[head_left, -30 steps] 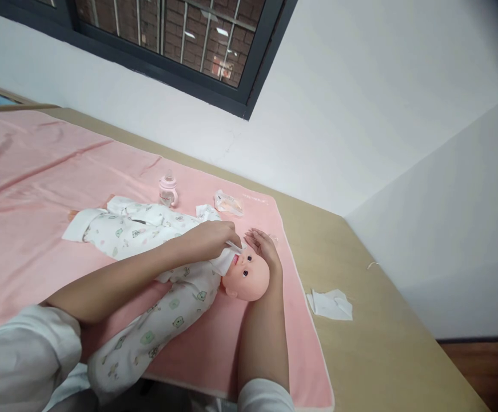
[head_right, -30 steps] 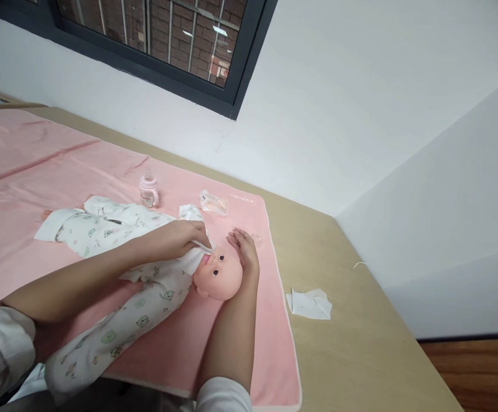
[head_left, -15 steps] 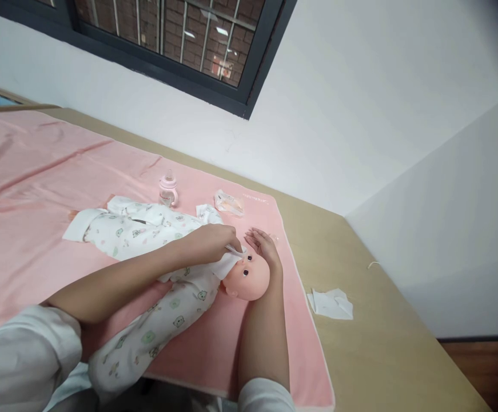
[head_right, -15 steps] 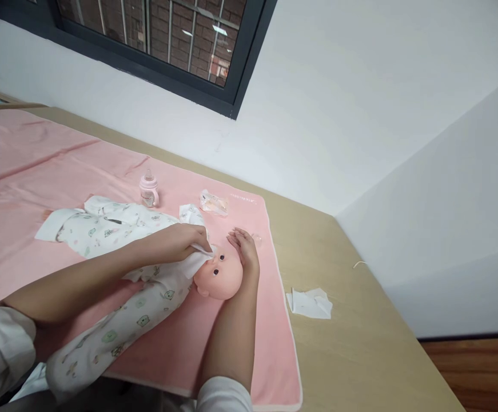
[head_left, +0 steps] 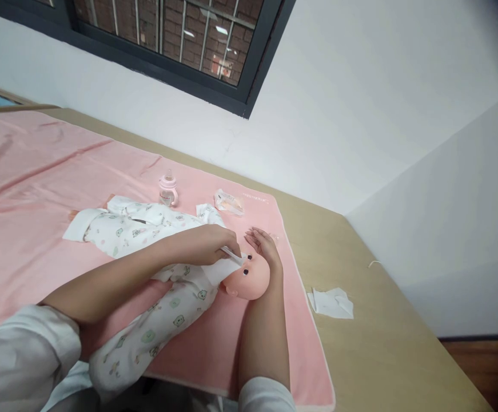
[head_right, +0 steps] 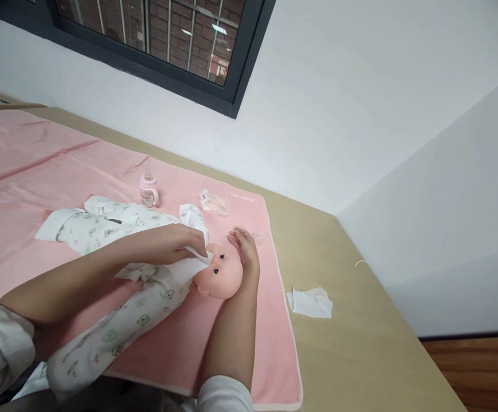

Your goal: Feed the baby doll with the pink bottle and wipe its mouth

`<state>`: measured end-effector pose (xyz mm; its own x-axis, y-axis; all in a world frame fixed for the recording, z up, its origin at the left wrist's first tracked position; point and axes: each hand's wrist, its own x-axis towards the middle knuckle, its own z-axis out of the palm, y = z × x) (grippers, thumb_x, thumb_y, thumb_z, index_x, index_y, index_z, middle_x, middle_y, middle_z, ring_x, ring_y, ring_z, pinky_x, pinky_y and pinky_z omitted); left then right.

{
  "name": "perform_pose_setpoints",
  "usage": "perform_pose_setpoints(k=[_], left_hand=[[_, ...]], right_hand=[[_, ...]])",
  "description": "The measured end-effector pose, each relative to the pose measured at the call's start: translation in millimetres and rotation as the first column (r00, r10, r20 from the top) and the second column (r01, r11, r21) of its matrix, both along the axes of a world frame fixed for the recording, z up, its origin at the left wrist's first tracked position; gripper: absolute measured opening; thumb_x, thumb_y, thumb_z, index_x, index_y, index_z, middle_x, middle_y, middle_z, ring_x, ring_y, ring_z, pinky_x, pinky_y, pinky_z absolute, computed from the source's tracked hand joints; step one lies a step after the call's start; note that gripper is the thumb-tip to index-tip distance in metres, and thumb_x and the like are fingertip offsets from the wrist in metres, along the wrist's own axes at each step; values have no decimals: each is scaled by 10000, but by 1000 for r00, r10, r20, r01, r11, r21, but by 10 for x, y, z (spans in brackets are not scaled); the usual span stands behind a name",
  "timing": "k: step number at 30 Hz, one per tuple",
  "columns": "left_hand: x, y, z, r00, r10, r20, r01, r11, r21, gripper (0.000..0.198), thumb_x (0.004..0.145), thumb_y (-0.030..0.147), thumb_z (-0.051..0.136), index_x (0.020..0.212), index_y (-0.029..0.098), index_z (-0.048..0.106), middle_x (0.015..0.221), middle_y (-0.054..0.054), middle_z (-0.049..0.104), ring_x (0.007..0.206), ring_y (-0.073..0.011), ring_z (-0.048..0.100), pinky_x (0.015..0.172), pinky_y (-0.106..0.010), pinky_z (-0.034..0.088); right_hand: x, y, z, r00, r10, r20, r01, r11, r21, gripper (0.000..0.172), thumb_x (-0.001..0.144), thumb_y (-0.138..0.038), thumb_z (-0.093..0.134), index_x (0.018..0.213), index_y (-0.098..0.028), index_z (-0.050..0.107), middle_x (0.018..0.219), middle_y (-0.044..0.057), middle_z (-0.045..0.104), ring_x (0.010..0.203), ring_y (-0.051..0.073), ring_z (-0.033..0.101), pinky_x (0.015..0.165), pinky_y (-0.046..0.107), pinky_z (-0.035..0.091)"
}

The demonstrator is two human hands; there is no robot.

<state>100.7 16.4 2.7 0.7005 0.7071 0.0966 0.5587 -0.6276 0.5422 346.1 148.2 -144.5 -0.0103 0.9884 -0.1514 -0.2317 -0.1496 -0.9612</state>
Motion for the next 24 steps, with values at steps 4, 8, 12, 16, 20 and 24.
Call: perform_pose_setpoints(k=[4,8,12,16,20,24], left_hand=[[21,-5,-35,993,18,-112,-19,1000,-4,446,693,-31,474,934,256,716,947,15,674,834,-147,615,668,-207,391],[29,-11,-59,984,64,-167,-59,998,35,375,726,42,500,966,246,702,933,11,682,825,-161,613,650,-229,377],[60,-33,-50,979,123,-160,-112,991,72,223,765,175,529,910,228,690,858,6,683,801,-173,604,652,-249,367],[118,-52,-75,972,141,-187,-120,985,122,179,784,232,494,621,181,549,647,-3,593,625,-154,525,561,-267,299],[147,-75,-132,972,144,-186,-106,974,202,209,800,158,419,593,169,445,631,-16,568,578,-147,473,564,-287,285],[166,-91,-154,964,144,-222,-98,973,207,194,801,156,417,609,182,423,598,-14,536,547,-160,448,557,-305,281]], right_hand=[[-3,-2,9,1000,-2,-4,2,1000,-4,155,725,-204,696,870,-178,647,793,33,710,759,129,687,897,301,566],[-8,-1,5,1000,-12,-7,12,1000,-6,151,718,-196,703,855,-174,645,795,40,709,741,127,685,899,302,566],[-12,2,-5,1000,-17,-10,17,1000,0,160,708,-201,715,850,-180,646,784,33,710,740,126,684,885,301,573],[-12,-4,-8,1000,-16,-10,16,1000,5,177,695,-218,733,844,-182,644,780,31,709,741,125,682,888,300,572],[-9,-13,-2,1000,-7,-7,7,1000,11,188,700,-228,732,862,-182,648,791,35,709,757,130,683,902,309,567],[-10,-17,4,1000,-13,-2,13,1000,8,185,704,-219,726,865,-174,649,810,45,705,776,130,682,916,310,559]])
